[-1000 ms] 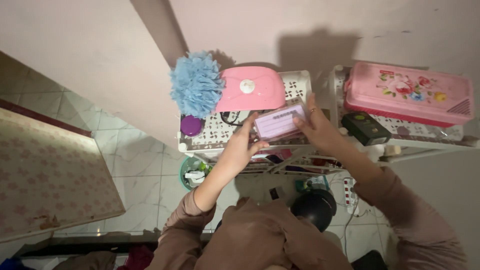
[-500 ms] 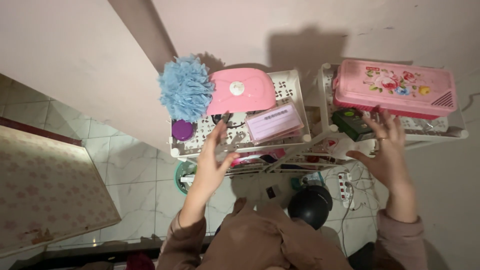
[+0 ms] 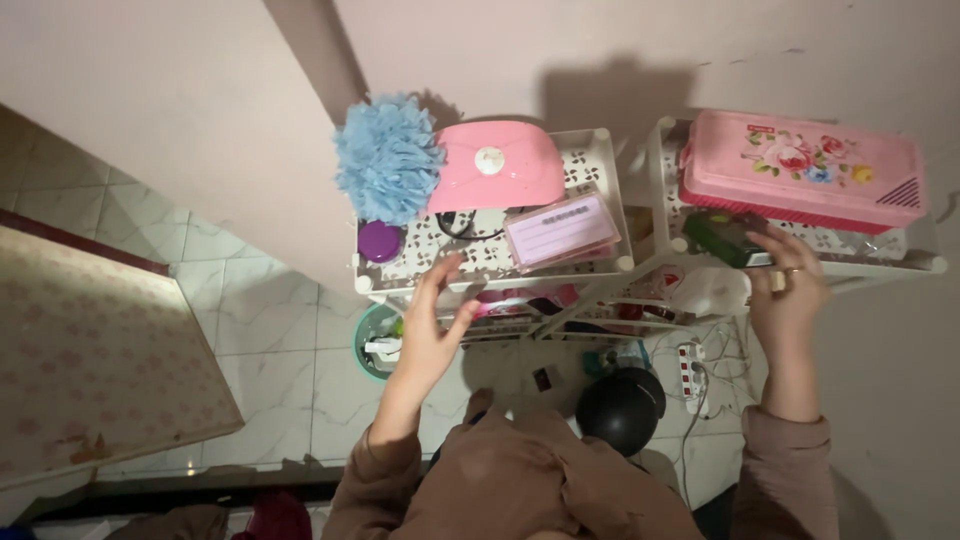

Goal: Organizing various household and personal care items on a multi-tiered storage shelf in a bedroom.

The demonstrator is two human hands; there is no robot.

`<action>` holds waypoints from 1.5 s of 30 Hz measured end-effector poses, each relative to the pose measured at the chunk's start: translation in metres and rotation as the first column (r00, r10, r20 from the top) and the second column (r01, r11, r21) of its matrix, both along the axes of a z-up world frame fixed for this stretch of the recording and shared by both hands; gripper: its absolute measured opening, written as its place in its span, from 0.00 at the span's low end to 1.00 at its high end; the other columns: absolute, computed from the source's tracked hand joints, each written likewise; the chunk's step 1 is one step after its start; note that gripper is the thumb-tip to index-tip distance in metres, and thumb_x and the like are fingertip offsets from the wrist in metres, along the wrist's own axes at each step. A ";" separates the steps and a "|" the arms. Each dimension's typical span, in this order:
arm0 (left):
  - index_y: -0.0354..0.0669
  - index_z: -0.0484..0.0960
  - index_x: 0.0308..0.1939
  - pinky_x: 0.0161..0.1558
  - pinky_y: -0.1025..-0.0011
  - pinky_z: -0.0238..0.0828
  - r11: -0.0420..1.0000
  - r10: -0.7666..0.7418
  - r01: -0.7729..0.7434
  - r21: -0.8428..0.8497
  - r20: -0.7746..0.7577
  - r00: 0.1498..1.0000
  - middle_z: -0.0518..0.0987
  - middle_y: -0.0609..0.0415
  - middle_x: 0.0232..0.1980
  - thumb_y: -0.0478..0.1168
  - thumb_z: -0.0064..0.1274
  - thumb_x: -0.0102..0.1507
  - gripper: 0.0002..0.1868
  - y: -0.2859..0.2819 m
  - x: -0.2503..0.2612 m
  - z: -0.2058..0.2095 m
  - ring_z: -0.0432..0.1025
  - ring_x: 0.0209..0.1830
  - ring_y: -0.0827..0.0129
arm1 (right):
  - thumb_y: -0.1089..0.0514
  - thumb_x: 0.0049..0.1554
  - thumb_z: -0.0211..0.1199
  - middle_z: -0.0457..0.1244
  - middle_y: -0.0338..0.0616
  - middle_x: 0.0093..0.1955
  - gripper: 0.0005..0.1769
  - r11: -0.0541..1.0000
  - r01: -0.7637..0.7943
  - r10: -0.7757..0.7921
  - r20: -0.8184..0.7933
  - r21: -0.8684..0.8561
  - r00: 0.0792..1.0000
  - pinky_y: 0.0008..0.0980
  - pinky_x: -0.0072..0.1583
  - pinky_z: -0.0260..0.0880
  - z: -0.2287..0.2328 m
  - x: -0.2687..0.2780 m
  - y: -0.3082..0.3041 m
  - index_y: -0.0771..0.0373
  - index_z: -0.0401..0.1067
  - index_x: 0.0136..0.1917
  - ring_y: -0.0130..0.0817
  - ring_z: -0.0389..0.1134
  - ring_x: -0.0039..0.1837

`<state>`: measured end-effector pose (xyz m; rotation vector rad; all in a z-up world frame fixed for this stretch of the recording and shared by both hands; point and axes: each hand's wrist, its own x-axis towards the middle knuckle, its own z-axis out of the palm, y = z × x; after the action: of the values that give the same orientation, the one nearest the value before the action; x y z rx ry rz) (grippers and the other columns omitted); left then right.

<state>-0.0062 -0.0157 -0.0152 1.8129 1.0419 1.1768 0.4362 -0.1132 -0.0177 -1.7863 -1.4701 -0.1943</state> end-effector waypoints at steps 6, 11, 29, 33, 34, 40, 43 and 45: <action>0.38 0.72 0.68 0.66 0.63 0.71 1.000 -0.010 0.010 0.019 0.011 1.000 0.77 0.45 0.66 0.37 0.59 0.67 0.26 -0.010 -0.005 0.007 0.75 0.64 0.58 | 0.72 0.59 0.65 0.65 0.47 0.66 0.21 0.997 -0.001 0.011 -0.127 0.079 0.992 0.35 0.67 0.67 0.009 -0.001 -0.006 0.62 0.75 0.65 0.42 0.66 0.66; 0.34 0.70 0.68 0.64 0.66 0.72 0.999 -0.011 0.003 0.042 0.191 0.982 0.78 0.46 0.62 0.33 0.56 0.68 0.25 -0.014 -0.006 -0.011 0.75 0.62 0.62 | 0.69 0.69 0.63 0.61 0.44 0.70 0.20 0.933 -0.058 0.219 -0.434 0.355 0.874 0.35 0.70 0.69 -0.022 0.003 0.001 0.64 0.65 0.72 0.36 0.64 0.69; 0.35 0.65 0.74 0.61 0.71 0.72 0.920 -0.226 0.374 -0.118 0.619 0.752 0.76 0.49 0.61 0.30 0.50 0.72 0.25 -0.025 -0.013 -0.005 0.72 0.58 0.72 | 0.61 0.68 0.59 0.62 0.44 0.67 0.23 0.800 -0.219 0.599 -0.766 0.559 0.233 0.31 0.62 0.74 -0.002 -0.214 0.087 0.62 0.58 0.73 0.33 0.67 0.63; 0.37 0.58 0.79 0.64 0.68 0.73 0.866 -0.268 0.481 -0.135 0.686 0.677 0.73 0.48 0.67 0.33 0.50 0.73 0.31 -0.024 -0.016 0.000 0.72 0.59 0.71 | 0.68 0.62 0.65 0.62 0.46 0.70 0.23 0.793 -0.277 0.581 -0.537 0.542 0.612 0.31 0.70 0.70 -0.022 -0.248 0.093 0.65 0.63 0.68 0.34 0.66 0.68; 0.37 0.58 0.79 0.64 0.68 0.73 0.869 -0.265 0.476 -0.135 0.685 0.678 0.73 0.48 0.67 0.33 0.50 0.73 0.31 -0.022 -0.016 0.002 0.72 0.59 0.71 | 0.68 0.62 0.65 0.62 0.46 0.70 0.23 0.792 -0.281 0.584 -0.537 0.543 0.609 0.31 0.70 0.70 -0.030 -0.254 0.092 0.65 0.63 0.68 0.34 0.66 0.68; 0.41 0.47 0.82 0.62 0.68 0.72 0.881 -0.258 0.465 -0.090 0.733 0.629 0.66 0.49 0.74 0.38 0.53 0.71 0.41 -0.015 -0.014 0.002 0.71 0.62 0.69 | 0.76 0.50 0.61 0.64 0.48 0.66 0.17 0.835 -0.259 0.480 -0.413 0.485 0.774 0.23 0.48 0.65 -0.056 -0.285 0.088 0.64 0.72 0.52 0.23 0.60 0.47; 0.40 0.46 0.84 0.63 0.70 0.68 0.921 -0.202 0.379 -0.088 0.724 0.660 0.70 0.47 0.70 0.35 0.54 0.71 0.42 -0.011 -0.019 -0.006 0.69 0.63 0.71 | 0.76 0.51 0.64 0.63 0.46 0.64 0.17 0.757 -0.353 0.494 -0.128 0.549 0.860 0.28 0.56 0.71 -0.048 -0.300 0.090 0.62 0.71 0.51 0.32 0.66 0.57; 0.39 0.48 0.83 0.61 0.72 0.69 0.952 -0.141 0.280 -0.120 0.643 0.753 0.75 0.47 0.62 0.30 0.55 0.70 0.42 -0.008 -0.023 -0.011 0.72 0.58 0.70 | 0.76 0.52 0.69 0.61 0.46 0.63 0.17 0.704 -0.442 0.529 0.005 0.556 0.848 0.36 0.63 0.73 -0.046 -0.307 0.093 0.61 0.73 0.51 0.44 0.68 0.64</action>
<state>-0.0292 -0.0239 -0.0264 1.1850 0.5198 1.3371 0.1297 -0.0202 -0.0641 -0.8937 -1.5304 -0.1672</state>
